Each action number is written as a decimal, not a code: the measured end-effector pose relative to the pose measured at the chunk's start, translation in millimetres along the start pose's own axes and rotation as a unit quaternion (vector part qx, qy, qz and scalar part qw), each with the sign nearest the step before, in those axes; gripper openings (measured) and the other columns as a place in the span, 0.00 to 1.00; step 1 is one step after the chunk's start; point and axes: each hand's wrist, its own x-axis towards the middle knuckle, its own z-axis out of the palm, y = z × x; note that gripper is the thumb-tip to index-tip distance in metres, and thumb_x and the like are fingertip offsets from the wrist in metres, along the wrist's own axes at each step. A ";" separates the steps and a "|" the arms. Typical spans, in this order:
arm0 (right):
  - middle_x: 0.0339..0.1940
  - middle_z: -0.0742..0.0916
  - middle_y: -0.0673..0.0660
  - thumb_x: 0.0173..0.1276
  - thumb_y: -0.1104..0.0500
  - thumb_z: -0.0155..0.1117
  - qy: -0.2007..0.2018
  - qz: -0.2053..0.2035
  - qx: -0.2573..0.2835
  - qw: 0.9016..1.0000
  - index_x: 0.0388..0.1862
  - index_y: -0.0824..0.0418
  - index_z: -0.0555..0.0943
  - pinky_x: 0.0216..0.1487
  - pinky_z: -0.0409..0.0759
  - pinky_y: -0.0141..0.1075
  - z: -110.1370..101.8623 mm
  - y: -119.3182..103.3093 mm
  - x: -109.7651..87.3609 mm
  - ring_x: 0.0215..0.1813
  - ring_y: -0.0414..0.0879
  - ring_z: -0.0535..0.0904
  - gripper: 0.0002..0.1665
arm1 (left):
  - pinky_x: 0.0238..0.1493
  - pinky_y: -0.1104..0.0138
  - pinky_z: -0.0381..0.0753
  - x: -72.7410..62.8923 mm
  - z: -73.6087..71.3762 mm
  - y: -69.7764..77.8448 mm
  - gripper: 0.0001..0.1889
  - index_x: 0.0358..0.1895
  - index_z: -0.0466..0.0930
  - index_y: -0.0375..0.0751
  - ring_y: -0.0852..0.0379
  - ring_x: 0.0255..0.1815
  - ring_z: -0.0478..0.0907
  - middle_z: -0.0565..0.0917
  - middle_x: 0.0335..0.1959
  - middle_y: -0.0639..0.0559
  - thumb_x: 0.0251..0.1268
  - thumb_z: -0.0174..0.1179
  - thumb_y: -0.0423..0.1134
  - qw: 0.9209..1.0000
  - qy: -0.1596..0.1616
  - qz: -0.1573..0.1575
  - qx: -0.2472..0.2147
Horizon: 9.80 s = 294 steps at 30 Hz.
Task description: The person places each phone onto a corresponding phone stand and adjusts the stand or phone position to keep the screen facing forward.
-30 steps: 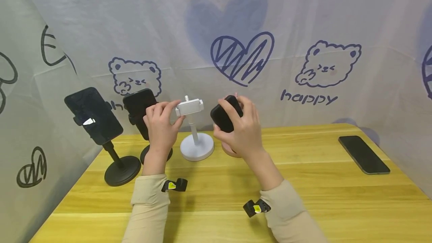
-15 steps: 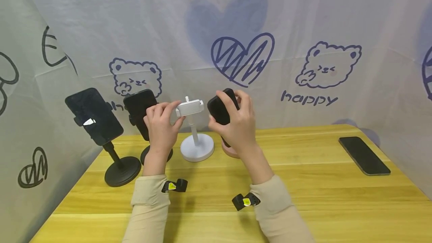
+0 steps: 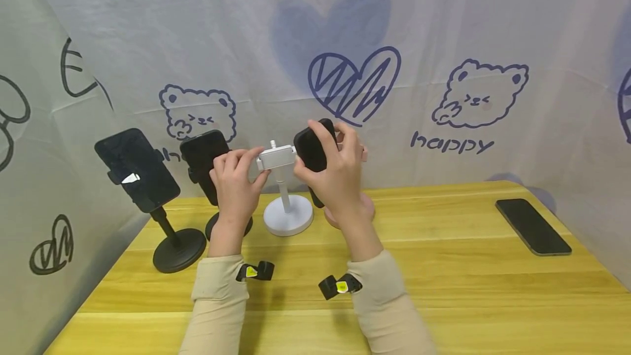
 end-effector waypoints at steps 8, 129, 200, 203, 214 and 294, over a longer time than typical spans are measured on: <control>0.53 0.74 0.68 0.51 0.51 0.68 0.014 0.010 0.014 1.000 0.58 0.52 0.78 0.47 0.59 0.54 8.8 -4.8 3.8 0.49 0.59 0.70 0.32 | 0.52 0.48 0.63 -1.4 1.0 0.0 0.21 0.55 0.81 0.47 0.44 0.53 0.67 0.79 0.49 0.44 0.58 0.70 0.41 1.000 0.002 0.003 0.004; 0.55 0.72 0.65 0.57 0.50 0.68 -0.122 0.016 0.104 0.987 0.65 0.55 0.73 0.46 0.78 0.50 59.5 8.1 -6.5 0.51 0.56 0.72 0.35 | 0.46 0.50 0.63 -1.4 9.6 -7.6 0.16 0.49 0.84 0.40 0.46 0.49 0.67 0.83 0.47 0.46 0.58 0.70 0.40 0.992 0.062 0.109 -0.002; 0.56 0.72 0.65 0.55 0.54 0.77 -0.111 0.044 0.091 0.989 0.65 0.56 0.75 0.53 0.73 0.52 55.1 19.2 -4.1 0.55 0.56 0.69 0.38 | 0.49 0.53 0.70 -2.9 14.9 -2.9 0.16 0.46 0.86 0.39 0.47 0.52 0.71 0.86 0.41 0.47 0.54 0.72 0.39 0.981 0.101 0.167 -0.006; 0.55 0.71 0.66 0.54 0.54 0.77 -0.108 0.052 0.086 0.989 0.65 0.56 0.74 0.54 0.73 0.53 56.2 17.9 -4.1 0.55 0.56 0.69 0.38 | 0.49 0.53 0.70 -3.1 15.3 -3.4 0.16 0.46 0.86 0.39 0.47 0.51 0.71 0.86 0.42 0.47 0.54 0.72 0.38 0.981 0.097 0.165 -0.002; 0.57 0.70 0.65 0.56 0.49 0.76 -0.099 0.081 0.053 0.990 0.66 0.51 0.73 0.57 0.69 0.52 63.1 9.0 -6.6 0.56 0.55 0.67 0.39 | 0.46 0.52 0.66 -4.0 15.3 -6.8 0.15 0.46 0.86 0.42 0.47 0.48 0.69 0.85 0.43 0.47 0.55 0.71 0.40 0.985 0.106 0.133 0.032; 0.61 0.73 0.64 0.63 0.53 0.70 -0.111 0.042 0.005 0.993 0.69 0.55 0.70 0.57 0.71 0.49 55.7 -8.5 -7.4 0.56 0.57 0.69 0.35 | 0.54 0.44 0.62 8.0 -29.4 4.9 0.16 0.51 0.85 0.45 0.42 0.52 0.67 0.80 0.46 0.43 0.57 0.69 0.37 0.999 -0.031 -0.016 0.023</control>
